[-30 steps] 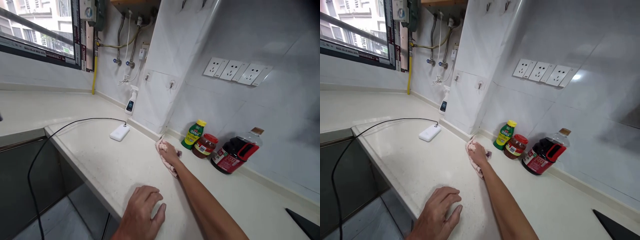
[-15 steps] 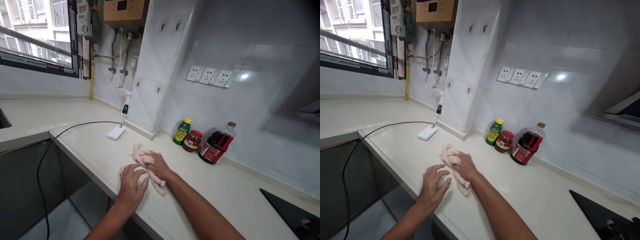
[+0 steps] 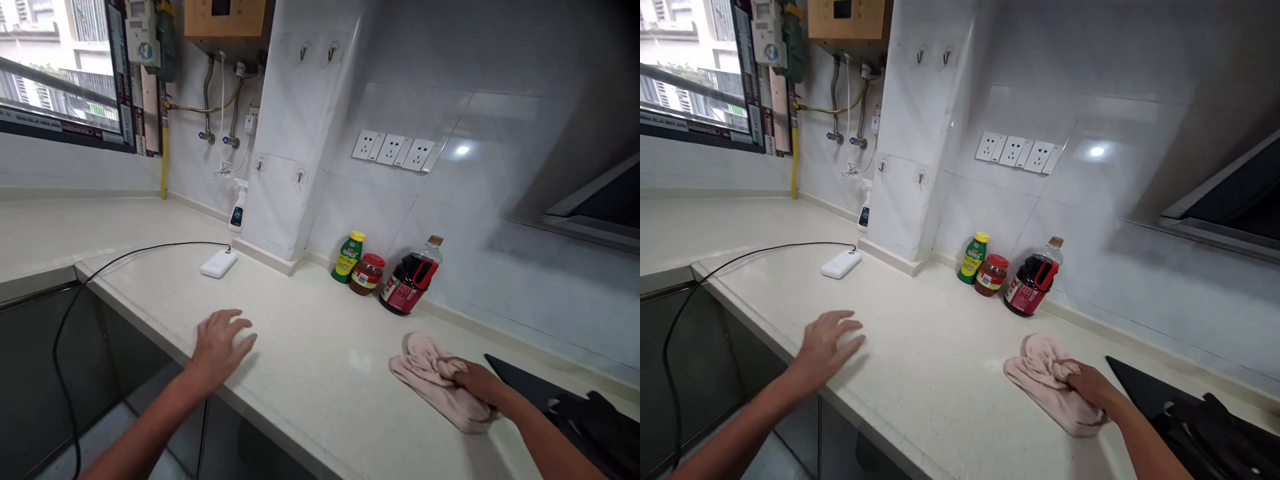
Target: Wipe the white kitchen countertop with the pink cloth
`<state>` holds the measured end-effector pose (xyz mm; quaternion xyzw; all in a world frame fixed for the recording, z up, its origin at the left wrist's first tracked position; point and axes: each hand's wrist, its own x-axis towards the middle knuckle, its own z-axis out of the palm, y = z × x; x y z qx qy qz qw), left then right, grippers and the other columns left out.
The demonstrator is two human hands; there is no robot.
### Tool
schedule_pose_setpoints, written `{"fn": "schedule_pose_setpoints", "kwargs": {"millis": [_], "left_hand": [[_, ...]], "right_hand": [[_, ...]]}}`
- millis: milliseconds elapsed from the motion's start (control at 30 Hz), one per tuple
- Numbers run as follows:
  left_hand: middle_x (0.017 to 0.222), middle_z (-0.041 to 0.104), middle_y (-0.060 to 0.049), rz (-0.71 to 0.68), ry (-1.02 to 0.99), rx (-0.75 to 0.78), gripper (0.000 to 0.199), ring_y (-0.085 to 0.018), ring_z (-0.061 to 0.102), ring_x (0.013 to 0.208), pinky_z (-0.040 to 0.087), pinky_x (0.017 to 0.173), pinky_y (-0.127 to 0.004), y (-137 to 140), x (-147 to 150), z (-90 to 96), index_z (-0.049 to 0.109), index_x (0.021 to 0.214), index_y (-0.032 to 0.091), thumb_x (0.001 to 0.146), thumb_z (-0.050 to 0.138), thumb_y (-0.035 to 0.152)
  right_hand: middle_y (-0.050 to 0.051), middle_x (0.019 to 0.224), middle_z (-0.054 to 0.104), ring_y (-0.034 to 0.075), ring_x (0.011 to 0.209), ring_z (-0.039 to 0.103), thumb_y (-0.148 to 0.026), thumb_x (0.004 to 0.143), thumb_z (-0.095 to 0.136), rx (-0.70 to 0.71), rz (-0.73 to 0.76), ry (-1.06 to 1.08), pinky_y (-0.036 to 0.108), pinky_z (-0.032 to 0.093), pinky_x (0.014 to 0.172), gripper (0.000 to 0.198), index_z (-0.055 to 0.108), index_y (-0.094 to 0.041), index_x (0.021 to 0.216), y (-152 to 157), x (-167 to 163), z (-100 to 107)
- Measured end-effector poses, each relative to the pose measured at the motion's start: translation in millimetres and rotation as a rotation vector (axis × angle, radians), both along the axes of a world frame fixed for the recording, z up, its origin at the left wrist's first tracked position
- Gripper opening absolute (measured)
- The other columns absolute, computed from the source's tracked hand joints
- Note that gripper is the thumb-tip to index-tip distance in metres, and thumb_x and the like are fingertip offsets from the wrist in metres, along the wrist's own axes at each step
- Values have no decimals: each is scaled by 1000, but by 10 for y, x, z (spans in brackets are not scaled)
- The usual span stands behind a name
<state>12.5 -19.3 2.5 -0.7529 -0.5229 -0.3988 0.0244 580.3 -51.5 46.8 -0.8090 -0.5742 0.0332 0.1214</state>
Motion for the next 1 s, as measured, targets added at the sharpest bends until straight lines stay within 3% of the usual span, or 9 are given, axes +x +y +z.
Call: {"fn": "schedule_pose_setpoints", "kwargs": {"millis": [67,133,267,367,533,667,767,867,1000], "left_hand": [[127,66,-12,127,49,-60,22,-34,55,123,43,99,-53,107,-148,42,73,105,25,90,60,36],[127,66,-14,201,89,-134,25,-36,54,124,42,100,-55,177,-216,52,73,106,23,90,60,38],[127,66,-14,147,121,-152,29,-34,54,126,41,103,-52,189,-185,11,72,110,23,95,56,41],[130,64,-14,173,55,-125,32,-33,53,128,40,105,-52,159,-157,-4,71,113,23,97,53,44],[136,61,-14,222,-56,-115,36,-31,49,132,37,110,-52,142,-175,15,69,121,23,101,48,44],[136,61,-12,222,-74,-128,38,-30,50,131,39,108,-50,150,-197,6,68,124,24,104,42,43],[135,62,-10,197,-76,-143,39,-30,52,129,40,106,-49,149,-222,-1,68,124,25,104,39,42],[133,64,-8,179,-93,-155,40,-28,53,128,40,106,-46,137,-247,9,67,125,26,105,36,40],[134,64,-6,204,-93,-198,40,-27,53,127,39,107,-45,124,-259,30,68,122,28,105,35,42]], "right_hand": [[16,101,75,36,99,69,-54,77,44,12,-75,26,46,54,84,54,76,-24,108,43,-77,-87],[17,115,71,36,112,65,-61,82,36,38,-105,34,47,51,93,63,71,-22,119,200,-293,-232],[22,152,43,42,144,34,-73,82,41,108,-84,12,61,30,114,85,51,-17,144,638,-937,-518],[21,158,34,39,149,23,-69,86,45,127,53,20,61,23,117,81,46,-17,147,919,-1469,-582],[16,158,36,32,150,23,-53,97,41,127,433,77,55,21,120,59,49,-19,145,1133,-2542,-488],[10,160,34,25,151,21,-46,103,34,110,789,129,49,18,123,52,49,-23,147,933,-3435,-439],[11,163,28,25,152,18,-47,101,41,85,977,153,50,14,125,53,46,-24,149,573,-3848,-432],[13,163,25,27,153,16,-44,93,57,56,1077,169,51,15,125,60,46,-25,150,150,-3963,-421],[11,163,26,29,152,17,-40,83,69,50,1140,177,52,19,124,71,45,-29,149,-226,-3830,-403]]}}
